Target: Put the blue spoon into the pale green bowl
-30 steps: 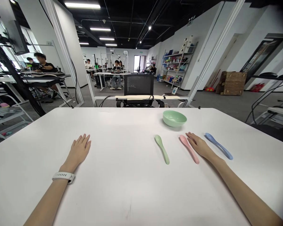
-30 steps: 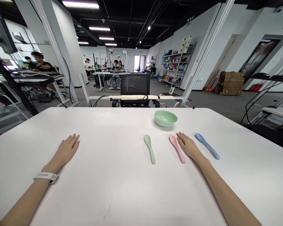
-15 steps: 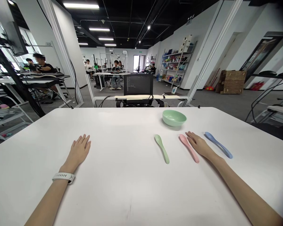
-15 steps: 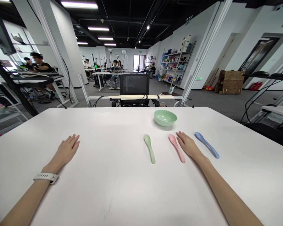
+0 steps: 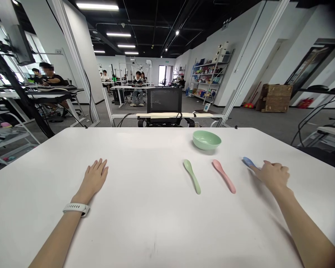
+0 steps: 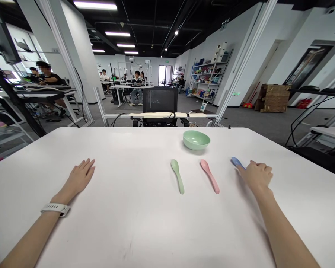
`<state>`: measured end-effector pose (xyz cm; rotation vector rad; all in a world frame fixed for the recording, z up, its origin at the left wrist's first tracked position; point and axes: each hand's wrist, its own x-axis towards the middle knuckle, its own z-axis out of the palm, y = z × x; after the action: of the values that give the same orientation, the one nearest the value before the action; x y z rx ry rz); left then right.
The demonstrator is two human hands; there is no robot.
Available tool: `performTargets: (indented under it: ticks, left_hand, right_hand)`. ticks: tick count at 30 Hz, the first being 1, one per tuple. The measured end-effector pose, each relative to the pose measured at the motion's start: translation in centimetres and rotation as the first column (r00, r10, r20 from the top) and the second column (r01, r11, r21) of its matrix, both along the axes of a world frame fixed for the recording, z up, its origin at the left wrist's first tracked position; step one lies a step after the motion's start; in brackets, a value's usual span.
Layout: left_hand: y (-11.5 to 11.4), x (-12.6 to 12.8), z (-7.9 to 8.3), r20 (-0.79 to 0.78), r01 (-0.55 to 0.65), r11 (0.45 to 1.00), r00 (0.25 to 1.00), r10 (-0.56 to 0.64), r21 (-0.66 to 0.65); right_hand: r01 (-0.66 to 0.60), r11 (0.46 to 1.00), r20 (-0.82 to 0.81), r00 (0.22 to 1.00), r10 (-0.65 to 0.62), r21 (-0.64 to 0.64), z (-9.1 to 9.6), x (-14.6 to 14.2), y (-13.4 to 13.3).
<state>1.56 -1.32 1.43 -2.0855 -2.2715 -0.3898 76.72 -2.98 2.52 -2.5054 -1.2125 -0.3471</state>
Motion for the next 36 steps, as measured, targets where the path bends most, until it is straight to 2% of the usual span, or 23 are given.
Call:
performTargets:
  ticks: [2, 4, 9, 13, 16, 19, 23, 26, 30, 36]
  left_hand:
    - [0.0, 0.0, 0.0, 0.000, 0.001, 1.000, 1.000, -0.001, 0.014]
    - [0.0, -0.1, -0.2, -0.002, 0.002, 0.999, 1.000, -0.002, 0.034]
    - [0.3, -0.3, -0.5, 0.001, -0.004, 0.998, 1.000, 0.004, 0.058]
    - [0.3, -0.3, -0.6, 0.011, -0.005, 0.999, 1.000, 0.004, 0.043]
    - [0.2, -0.3, -0.4, 0.017, -0.002, 1.000, 1.000, 0.001, 0.030]
    - [0.2, -0.3, -0.3, 0.018, 0.006, 1.000, 1.000, -0.007, 0.016]
    - [0.2, -0.4, -0.2, 0.008, 0.008, 1.000, 1.000, -0.009, 0.027]
    - [0.2, -0.4, -0.3, 0.004, 0.004, 1.000, 1.000, -0.004, 0.015]
    - [0.2, -0.5, -0.3, -0.003, 0.008, 1.000, 1.000, -0.008, 0.000]
    - [0.2, -0.4, -0.3, -0.052, 0.006, 0.999, 0.999, -0.005, 0.033]
  right_hand:
    - [0.081, 0.995, -0.045, 0.995, -0.084, -0.058, -0.5, 1.4, 0.1]
    - [0.111, 0.989, -0.094, 0.988, -0.119, -0.095, -0.8, 2.5, 0.4]
    - [0.040, 0.997, -0.199, 0.979, -0.052, -0.065, -1.0, 4.2, 0.8]
    - [0.033, 0.999, -0.228, 0.973, -0.033, -0.004, -0.1, 3.9, 0.3]
    - [0.015, 0.994, -0.250, 0.968, 0.013, 0.109, 1.8, 2.6, -0.1]
    - [-0.079, 0.978, -0.280, 0.951, 0.132, 0.193, 4.7, 0.2, 0.5]
    - [-0.269, 0.946, -0.271, 0.911, 0.311, 0.182, 8.7, -4.0, 3.3]
    - [-0.401, 0.911, -0.201, 0.888, 0.413, 0.099, 10.6, -7.1, 6.0]
    - [-0.460, 0.888, -0.154, 0.878, 0.454, 0.000, 11.1, -10.0, 9.7]
    - [-0.439, 0.893, -0.149, 0.894, 0.423, -0.100, 10.1, -12.1, 12.9]
